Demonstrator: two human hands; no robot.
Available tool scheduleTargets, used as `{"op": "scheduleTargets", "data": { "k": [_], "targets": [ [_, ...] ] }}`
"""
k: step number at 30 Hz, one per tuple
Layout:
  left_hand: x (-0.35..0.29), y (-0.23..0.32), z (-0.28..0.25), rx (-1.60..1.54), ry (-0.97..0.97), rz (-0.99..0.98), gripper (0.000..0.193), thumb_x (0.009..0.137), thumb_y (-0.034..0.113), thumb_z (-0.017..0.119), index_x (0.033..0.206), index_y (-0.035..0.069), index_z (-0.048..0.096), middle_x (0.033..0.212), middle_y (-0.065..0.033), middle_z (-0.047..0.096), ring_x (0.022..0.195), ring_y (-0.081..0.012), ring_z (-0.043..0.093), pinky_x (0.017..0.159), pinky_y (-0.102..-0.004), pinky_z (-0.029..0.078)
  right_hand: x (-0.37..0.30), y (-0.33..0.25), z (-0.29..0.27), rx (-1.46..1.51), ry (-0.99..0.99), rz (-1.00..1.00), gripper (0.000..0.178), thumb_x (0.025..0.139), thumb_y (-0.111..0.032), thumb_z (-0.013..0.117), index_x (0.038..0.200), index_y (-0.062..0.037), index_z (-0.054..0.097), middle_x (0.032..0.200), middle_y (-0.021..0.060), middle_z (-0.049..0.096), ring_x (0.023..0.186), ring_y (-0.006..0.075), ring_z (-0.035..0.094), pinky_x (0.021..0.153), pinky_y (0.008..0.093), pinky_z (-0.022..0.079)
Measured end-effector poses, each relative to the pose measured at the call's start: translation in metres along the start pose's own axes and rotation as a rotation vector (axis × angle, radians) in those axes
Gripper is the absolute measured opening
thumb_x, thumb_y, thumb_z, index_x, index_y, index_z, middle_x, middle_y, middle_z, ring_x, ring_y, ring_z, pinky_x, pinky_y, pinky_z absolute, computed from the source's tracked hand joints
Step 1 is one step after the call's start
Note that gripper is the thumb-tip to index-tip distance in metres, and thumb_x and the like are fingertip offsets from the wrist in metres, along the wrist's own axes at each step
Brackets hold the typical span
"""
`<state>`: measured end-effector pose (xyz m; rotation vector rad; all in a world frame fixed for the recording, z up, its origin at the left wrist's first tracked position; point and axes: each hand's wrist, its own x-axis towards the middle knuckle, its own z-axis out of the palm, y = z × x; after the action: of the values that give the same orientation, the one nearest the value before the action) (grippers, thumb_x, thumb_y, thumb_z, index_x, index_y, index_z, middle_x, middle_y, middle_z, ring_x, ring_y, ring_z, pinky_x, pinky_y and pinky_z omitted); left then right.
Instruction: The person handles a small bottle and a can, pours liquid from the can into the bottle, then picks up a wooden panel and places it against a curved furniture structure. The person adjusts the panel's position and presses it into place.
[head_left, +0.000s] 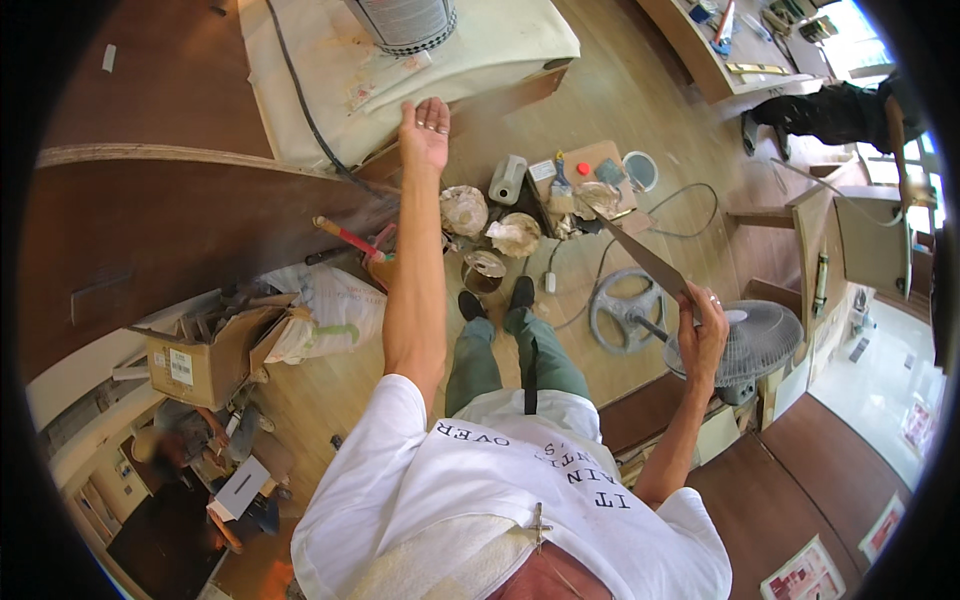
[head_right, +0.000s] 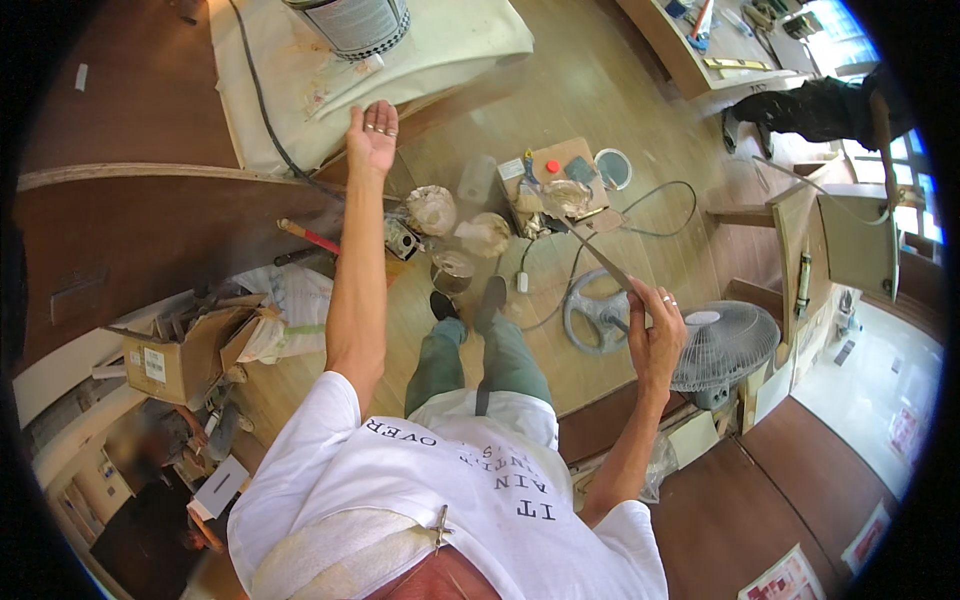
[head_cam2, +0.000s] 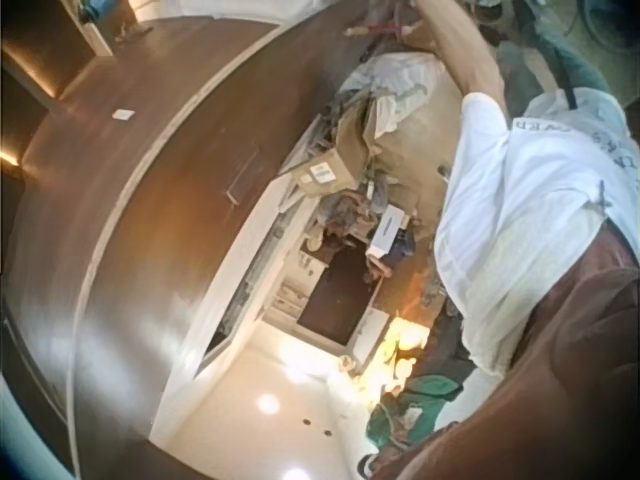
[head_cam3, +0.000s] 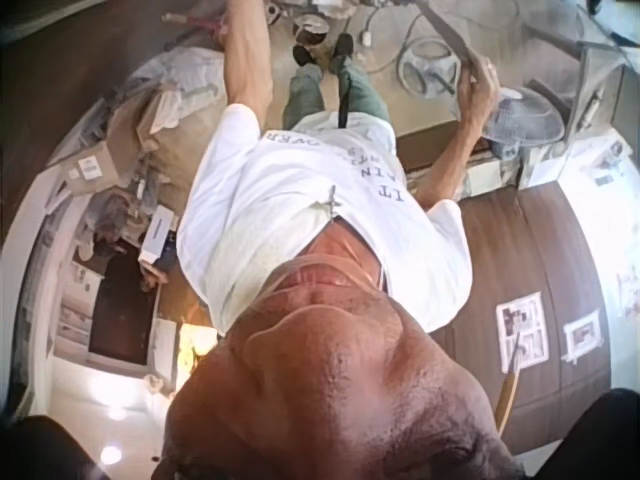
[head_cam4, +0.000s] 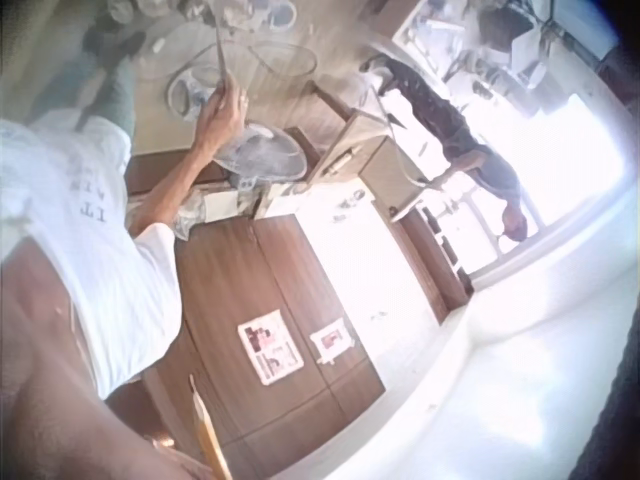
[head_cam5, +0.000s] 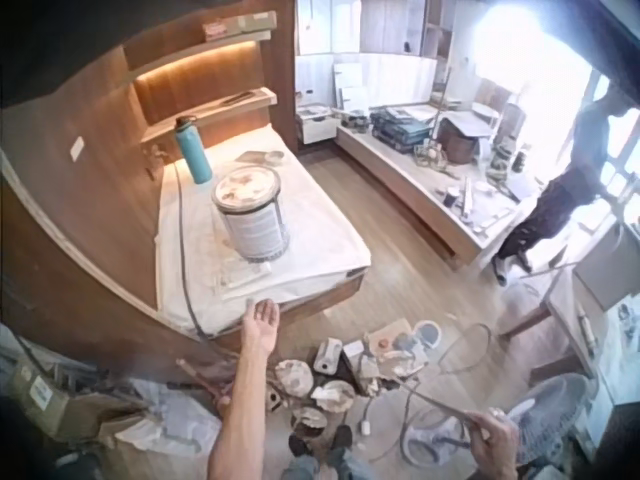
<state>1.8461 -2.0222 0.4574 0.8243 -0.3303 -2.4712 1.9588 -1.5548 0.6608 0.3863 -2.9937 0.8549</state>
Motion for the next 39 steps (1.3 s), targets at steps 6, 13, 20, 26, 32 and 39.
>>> {"op": "scheduleTargets", "data": {
  "k": [6, 13, 20, 26, 32, 39],
  "targets": [
    [0.030, 0.022, 0.009, -0.070, -0.096, -0.049, 0.033, 0.100, 0.019, 0.062, 0.119, -0.005, 0.050, 0.118, -0.0157, 0.056, 0.113, -0.0305, 0.058, 0.109, -0.0480, 0.050, -0.027, -0.020, 0.005, 0.000, 0.032, 0.005, 0.021, 0.089, -0.001, 0.065, 0.109, -0.0047, 0.070, 0.087, 0.0137, 0.065, 0.081, 0.0294, 0.063, 0.075, 0.0373, 0.049],
    [0.061, 0.032, 0.031, -0.092, -0.100, -0.027, 0.038, 0.100, 0.012, 0.060, 0.130, -0.003, 0.044, 0.122, -0.0175, 0.054, 0.114, -0.0290, 0.058, 0.104, -0.0441, 0.053, -0.067, -0.046, 0.009, -0.075, 0.050, 0.115, 0.021, 0.089, 0.000, 0.066, 0.108, -0.0043, 0.070, 0.089, 0.0144, 0.067, 0.084, 0.0308, 0.065, 0.078, 0.0375, 0.050],
    [0.073, 0.042, 0.015, 0.128, 0.145, -0.004, 0.023, 0.091, 0.014, 0.074, 0.102, -0.001, 0.061, 0.092, -0.0102, 0.061, 0.082, -0.0201, 0.063, 0.078, -0.0334, 0.062, -0.086, -0.069, 0.013, -0.056, 0.062, 0.139, 0.019, 0.089, 0.000, 0.065, 0.107, -0.0016, 0.069, 0.091, 0.0155, 0.068, 0.086, 0.0319, 0.065, 0.079, 0.0380, 0.050],
    [0.005, 0.042, 0.014, -0.230, 0.074, 0.106, 0.030, 0.096, 0.014, 0.066, 0.119, -0.002, 0.055, 0.115, -0.0155, 0.056, 0.107, -0.0289, 0.058, 0.093, -0.0422, 0.061, -0.096, -0.073, 0.017, -0.072, 0.077, 0.137, 0.017, 0.089, 0.001, 0.065, 0.106, 0.0011, 0.068, 0.092, 0.0168, 0.068, 0.086, 0.0330, 0.065, 0.080, 0.0380, 0.051],
    [-0.008, 0.058, 0.011, -0.306, 0.140, 0.137, 0.048, 0.106, 0.029, 0.045, 0.143, 0.000, 0.032, 0.139, -0.0214, 0.048, 0.131, -0.0405, 0.048, 0.105, -0.0508, 0.053, -0.104, -0.076, 0.023, -0.043, 0.054, 0.143, 0.020, 0.090, 0.002, 0.063, 0.109, 0.0006, 0.066, 0.094, 0.0170, 0.068, 0.085, 0.0340, 0.065, 0.077, 0.0388, 0.051],
    [0.025, 0.097, -0.036, -0.130, -0.442, 0.041, 0.042, 0.107, 0.019, 0.045, 0.140, -0.004, 0.032, 0.142, -0.0256, 0.045, 0.127, -0.0443, 0.053, 0.106, -0.0505, 0.053, -0.095, -0.079, 0.031, -0.045, 0.018, 0.083, 0.015, 0.094, -0.007, 0.064, 0.106, 0.0023, 0.065, 0.092, 0.0163, 0.066, 0.082, 0.0322, 0.064, 0.076, 0.0380, 0.049]
  ]
}}
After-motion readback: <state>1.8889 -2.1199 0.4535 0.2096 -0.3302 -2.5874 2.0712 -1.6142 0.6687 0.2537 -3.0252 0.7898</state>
